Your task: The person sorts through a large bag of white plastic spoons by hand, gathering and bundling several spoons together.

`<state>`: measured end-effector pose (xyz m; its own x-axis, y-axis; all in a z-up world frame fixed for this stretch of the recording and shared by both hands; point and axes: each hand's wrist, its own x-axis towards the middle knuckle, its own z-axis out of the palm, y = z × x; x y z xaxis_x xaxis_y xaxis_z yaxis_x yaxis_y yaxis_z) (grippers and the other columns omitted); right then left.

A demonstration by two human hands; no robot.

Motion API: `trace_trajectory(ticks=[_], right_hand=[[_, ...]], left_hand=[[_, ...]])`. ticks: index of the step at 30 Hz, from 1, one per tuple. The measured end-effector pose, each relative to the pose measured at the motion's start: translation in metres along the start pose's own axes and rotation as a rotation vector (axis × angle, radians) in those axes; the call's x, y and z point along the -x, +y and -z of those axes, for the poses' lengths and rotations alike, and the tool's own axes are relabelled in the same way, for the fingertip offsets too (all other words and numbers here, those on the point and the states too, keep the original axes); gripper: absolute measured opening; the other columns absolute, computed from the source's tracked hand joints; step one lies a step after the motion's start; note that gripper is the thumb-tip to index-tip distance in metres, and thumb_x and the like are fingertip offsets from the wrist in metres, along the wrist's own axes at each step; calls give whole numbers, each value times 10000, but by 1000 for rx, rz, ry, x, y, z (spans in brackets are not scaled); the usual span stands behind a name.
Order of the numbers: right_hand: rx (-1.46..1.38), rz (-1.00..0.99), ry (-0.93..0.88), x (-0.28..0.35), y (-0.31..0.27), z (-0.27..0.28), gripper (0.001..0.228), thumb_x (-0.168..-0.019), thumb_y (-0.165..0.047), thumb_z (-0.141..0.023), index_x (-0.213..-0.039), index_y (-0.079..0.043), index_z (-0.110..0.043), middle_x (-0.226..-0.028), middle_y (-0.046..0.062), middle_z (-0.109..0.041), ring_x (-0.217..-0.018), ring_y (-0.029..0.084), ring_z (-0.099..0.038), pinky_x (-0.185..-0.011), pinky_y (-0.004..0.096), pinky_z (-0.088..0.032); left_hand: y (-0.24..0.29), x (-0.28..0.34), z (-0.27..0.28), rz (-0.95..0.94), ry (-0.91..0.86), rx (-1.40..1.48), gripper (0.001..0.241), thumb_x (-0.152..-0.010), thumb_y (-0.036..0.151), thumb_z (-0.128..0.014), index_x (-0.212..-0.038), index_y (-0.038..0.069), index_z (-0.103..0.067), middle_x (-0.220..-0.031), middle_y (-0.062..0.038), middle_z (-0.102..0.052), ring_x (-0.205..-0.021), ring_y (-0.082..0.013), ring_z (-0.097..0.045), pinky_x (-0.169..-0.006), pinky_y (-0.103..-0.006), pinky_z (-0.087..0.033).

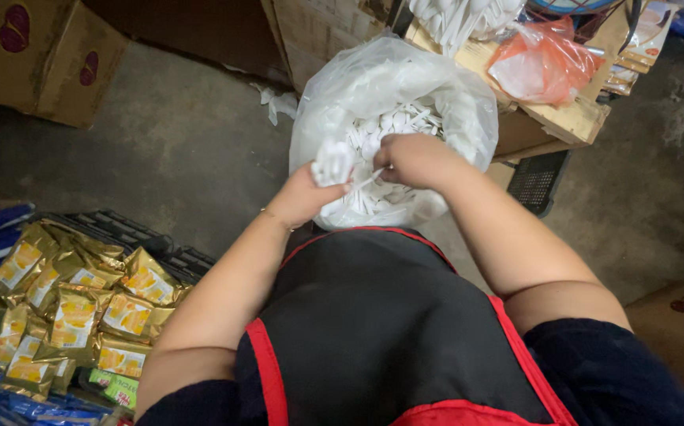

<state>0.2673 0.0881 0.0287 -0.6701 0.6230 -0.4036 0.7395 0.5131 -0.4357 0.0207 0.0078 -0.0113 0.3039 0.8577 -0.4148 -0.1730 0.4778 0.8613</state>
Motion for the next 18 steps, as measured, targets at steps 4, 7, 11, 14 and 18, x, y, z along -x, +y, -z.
trace_trajectory(ticks=[4, 7, 11, 14, 18], right_hand=[[-324, 339, 257, -7, 4, 24, 254, -809, -221, -753, -1042, -119, -755, -993, 118, -721, -963, 343, -699, -842, 415, -537], [-1116, -65, 263, -40, 21, -24, 202, -964, -272, -742, -1067, -99, -743, -989, 144, -681, -910, 454, -655, -809, 412, -554], [-217, -217, 342, -66, 36, -103, 410, -728, -154, -738, -1134, -208, -772, -1010, 152, -681, -943, 364, -662, -783, 464, -517], [-107, -140, 414, -62, 36, -115, 188, -821, -191, -719, -997, -161, -776, -1023, 116, -707, -967, 351, -674, -808, 458, -534], [61, -95, 278, -34, 23, -35, 123, -861, -207, -717, -953, -143, -770, -993, 119, -704, -943, 358, -674, -796, 472, -529]], left_hand=[[0, -6, -7, -105, -151, -2, 276, -877, 12, -727, -1145, 9, -663, -1026, -41, -715, -938, -138, -680, -862, -310, -560], [0, 0, -1, -112, -84, 125, 199, -912, 18, -702, -1105, -20, -679, -984, -75, -716, -890, -178, -696, -843, -337, -571], [8, 14, 9, -58, 17, 391, 189, -883, -1, -702, -1069, -6, -667, -953, -89, -701, -862, -210, -700, -831, -370, -576], [14, 17, 11, -29, 37, 409, 226, -853, -1, -721, -1075, 23, -683, -955, -60, -698, -860, -196, -689, -826, -355, -561], [19, 11, 11, -119, 49, 239, 240, -858, -23, -762, -1077, -2, -667, -1033, -53, -704, -982, -174, -692, -924, -334, -555]])
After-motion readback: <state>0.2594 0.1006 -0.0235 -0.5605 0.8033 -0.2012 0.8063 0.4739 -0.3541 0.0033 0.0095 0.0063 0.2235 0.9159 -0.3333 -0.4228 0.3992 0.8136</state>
